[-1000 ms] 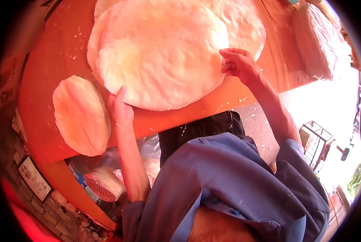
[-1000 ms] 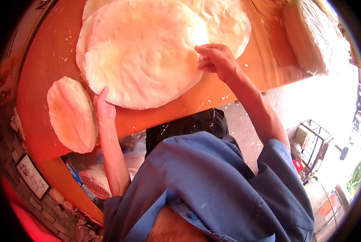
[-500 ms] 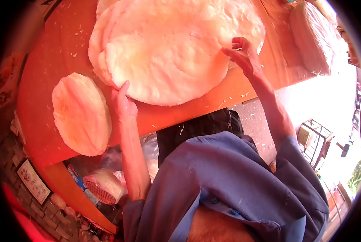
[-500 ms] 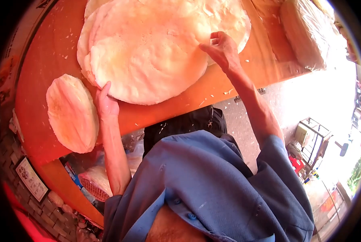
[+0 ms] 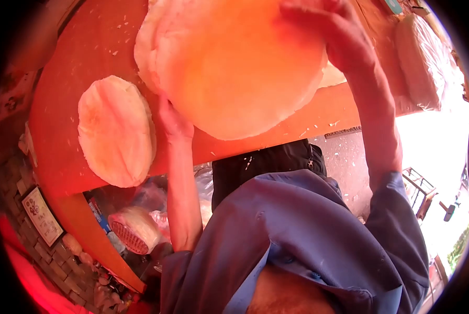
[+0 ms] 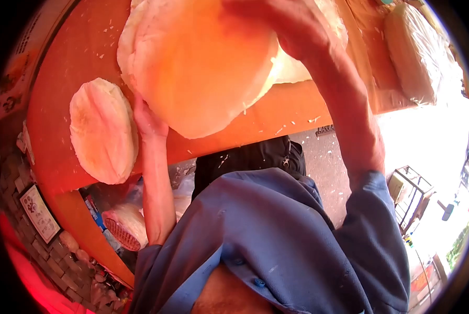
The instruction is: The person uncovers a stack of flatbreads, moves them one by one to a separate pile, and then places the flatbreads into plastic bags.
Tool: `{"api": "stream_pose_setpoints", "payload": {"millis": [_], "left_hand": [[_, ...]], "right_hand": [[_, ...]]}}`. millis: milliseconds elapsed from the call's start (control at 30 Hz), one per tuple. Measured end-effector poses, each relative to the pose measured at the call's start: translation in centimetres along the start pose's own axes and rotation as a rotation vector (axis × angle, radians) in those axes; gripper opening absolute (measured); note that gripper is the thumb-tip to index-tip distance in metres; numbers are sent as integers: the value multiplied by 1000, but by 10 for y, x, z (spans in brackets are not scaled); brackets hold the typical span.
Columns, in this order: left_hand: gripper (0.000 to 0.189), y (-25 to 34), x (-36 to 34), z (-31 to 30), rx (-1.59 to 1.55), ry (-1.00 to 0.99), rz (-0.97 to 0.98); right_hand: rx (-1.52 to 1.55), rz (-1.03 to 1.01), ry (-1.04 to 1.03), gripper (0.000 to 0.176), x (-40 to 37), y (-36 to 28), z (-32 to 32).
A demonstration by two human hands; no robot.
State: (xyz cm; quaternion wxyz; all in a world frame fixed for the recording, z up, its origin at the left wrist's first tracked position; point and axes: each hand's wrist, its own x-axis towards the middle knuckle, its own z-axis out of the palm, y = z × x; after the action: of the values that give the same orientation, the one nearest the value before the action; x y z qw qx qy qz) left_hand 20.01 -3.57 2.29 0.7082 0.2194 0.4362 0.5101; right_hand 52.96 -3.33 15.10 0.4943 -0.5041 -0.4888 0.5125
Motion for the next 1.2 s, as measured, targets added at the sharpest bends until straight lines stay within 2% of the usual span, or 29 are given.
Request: {"api": "stream_pose_setpoints", "payload": {"millis": [33,100,133,167,233,300,367,433,500,567,633,700,767,800,833,900,933,1000,1033,1100,1133,1167,1200], "left_hand": [[55,2,1,-4,-4,-6,-6],[59,2,2,-8,-262,-81,-35],[57,2,1,-7,-188,-32,0],[57,1,0,-4,-192,-24,-2],[60,-3,1,1,-32,60,133],[62,-1,-1,10,-27,56,124],[63,-2,-4,22,116,202,111],[59,-9,3,20,35,180,88],[50,-9,0,30,277,354,159],[47,-8,-2,27,308,347,182],[44,-8,-2,24,331,335,205],[43,-2,-1,22,342,283,165],[42,7,0,27,291,242,200],[42,12,-1,33,247,196,223],[42,18,-5,39,244,205,225],[40,34,-10,56,166,182,159],[53,40,-17,59,170,132,125],[54,41,-39,59,165,155,165],[55,41,-50,58,155,175,197],[57,30,-63,34,154,141,180],[57,19,-67,16,187,139,164],[56,9,-70,0,218,142,151],[55,-2,-71,-13,228,162,129]], "right_hand": [[-6,2,6,24,-1,0,-2],[171,155,245,18,3,7,-10],[69,42,113,25,3,37,-25],[138,147,191,25,2,70,-31],[-55,459,211,29,-1,107,-33],[8,407,257,35,-7,123,-21],[-32,442,186,40,-11,117,-25],[-141,452,200,42,-13,113,-24],[-188,427,156,45,-14,113,-29],[-229,402,116,47,-15,109,-31],[-506,492,18,58,-17,93,-35],[-601,474,192,64,-34,93,-34],[-290,601,160,71,-64,91,-34],[-9,749,150,74,-84,99,-30],[238,951,4,83,-97,109,-29],[789,1052,-274,95,-113,119,-16],[791,1052,-279,95,-117,117,-7],[1143,692,53,99,-112,108,20],[1150,695,51,99,-108,109,25],[1281,536,337,95,-101,113,28],[1254,461,292,75,-101,120,28],[1256,468,285,75,-102,125,27],[910,488,278,63,-103,129,26]]}}
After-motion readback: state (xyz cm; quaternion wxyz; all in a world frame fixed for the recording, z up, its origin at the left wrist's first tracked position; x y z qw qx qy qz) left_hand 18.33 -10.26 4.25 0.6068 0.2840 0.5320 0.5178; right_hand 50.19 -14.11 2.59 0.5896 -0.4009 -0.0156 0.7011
